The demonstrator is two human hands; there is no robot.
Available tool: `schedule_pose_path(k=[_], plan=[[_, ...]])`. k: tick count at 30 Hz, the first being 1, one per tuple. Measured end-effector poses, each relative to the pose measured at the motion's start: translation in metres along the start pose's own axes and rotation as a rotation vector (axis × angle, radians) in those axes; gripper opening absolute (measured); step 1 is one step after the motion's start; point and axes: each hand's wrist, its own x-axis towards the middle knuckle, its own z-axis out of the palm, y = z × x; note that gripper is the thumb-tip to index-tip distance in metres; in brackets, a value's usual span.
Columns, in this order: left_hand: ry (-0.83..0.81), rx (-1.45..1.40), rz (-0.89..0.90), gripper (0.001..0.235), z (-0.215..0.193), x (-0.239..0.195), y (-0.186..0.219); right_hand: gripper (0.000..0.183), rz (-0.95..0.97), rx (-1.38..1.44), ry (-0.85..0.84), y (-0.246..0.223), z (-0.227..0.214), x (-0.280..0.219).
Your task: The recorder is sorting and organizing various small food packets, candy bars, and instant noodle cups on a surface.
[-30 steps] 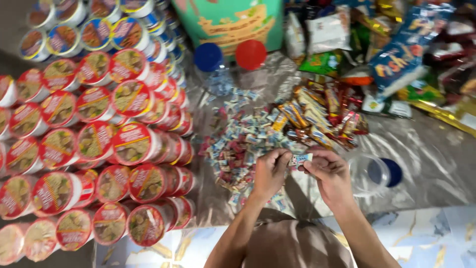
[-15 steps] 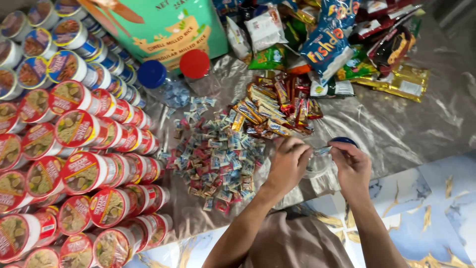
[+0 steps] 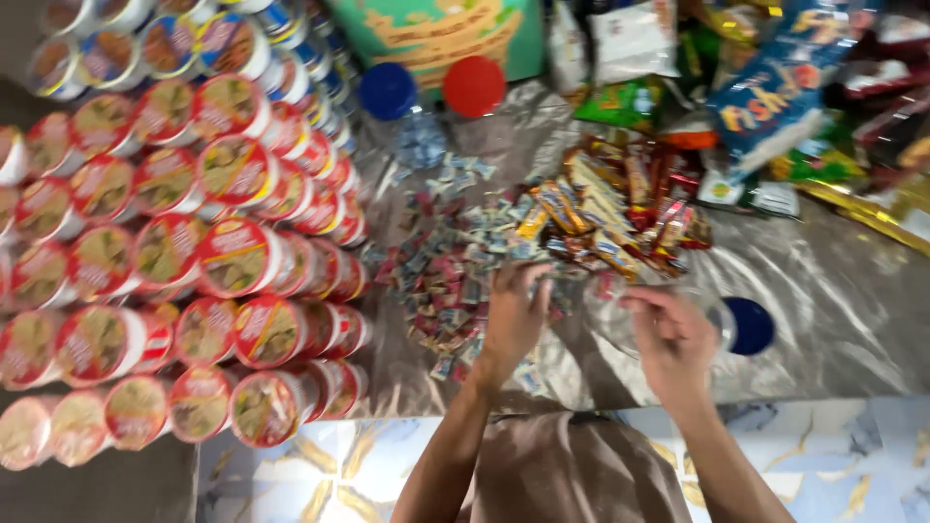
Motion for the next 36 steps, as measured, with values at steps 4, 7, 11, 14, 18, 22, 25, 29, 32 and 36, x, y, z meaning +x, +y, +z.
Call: schedule_pose_path(k=[4,7,11,14,18,22,25,29,32,36], plan=[[0.077,0.087,-0.122,0.019,-0.009,-0.010,-0.078,0.014,-0.003,-0.108,-0.155,0.043,0.078,0.021],[0.140,0.065,-0.196,0.026,-0.005,-0.014,-0.131,0.019,0.214,-0.044,-0.306,0.095,0.131,0.040],[0.111,0.124,-0.261,0.040,-0.001,-0.002,-0.167,0.034,0.135,-0.350,-0.404,0.168,0.179,0.061],[0.014,0.174,-0.318,0.036,-0.001,-0.002,-0.181,0.048,-0.045,-0.471,-0.424,0.178,0.199,0.063],[-0.129,0.206,-0.430,0.027,-0.017,0.003,-0.178,0.040,-0.018,-0.608,-0.363,0.175,0.209,0.060],[-0.124,0.073,-0.512,0.026,0.002,-0.016,-0.215,0.022,-0.017,-0.579,-0.309,0.204,0.203,0.056],[-0.076,-0.098,-0.497,0.022,-0.002,-0.025,-0.204,0.014,0.112,-0.440,-0.337,0.203,0.189,0.045],[-0.047,-0.240,-0.510,0.019,-0.028,-0.012,-0.162,0.010,0.349,-0.157,-0.347,0.164,0.173,0.047],[-0.085,-0.444,-0.622,0.018,-0.036,-0.008,-0.133,0.010,0.383,0.047,-0.304,0.133,0.156,0.044],[-0.085,-0.623,-0.590,0.014,-0.045,-0.003,-0.091,0.016,0.329,0.329,-0.249,0.095,0.134,0.042]])
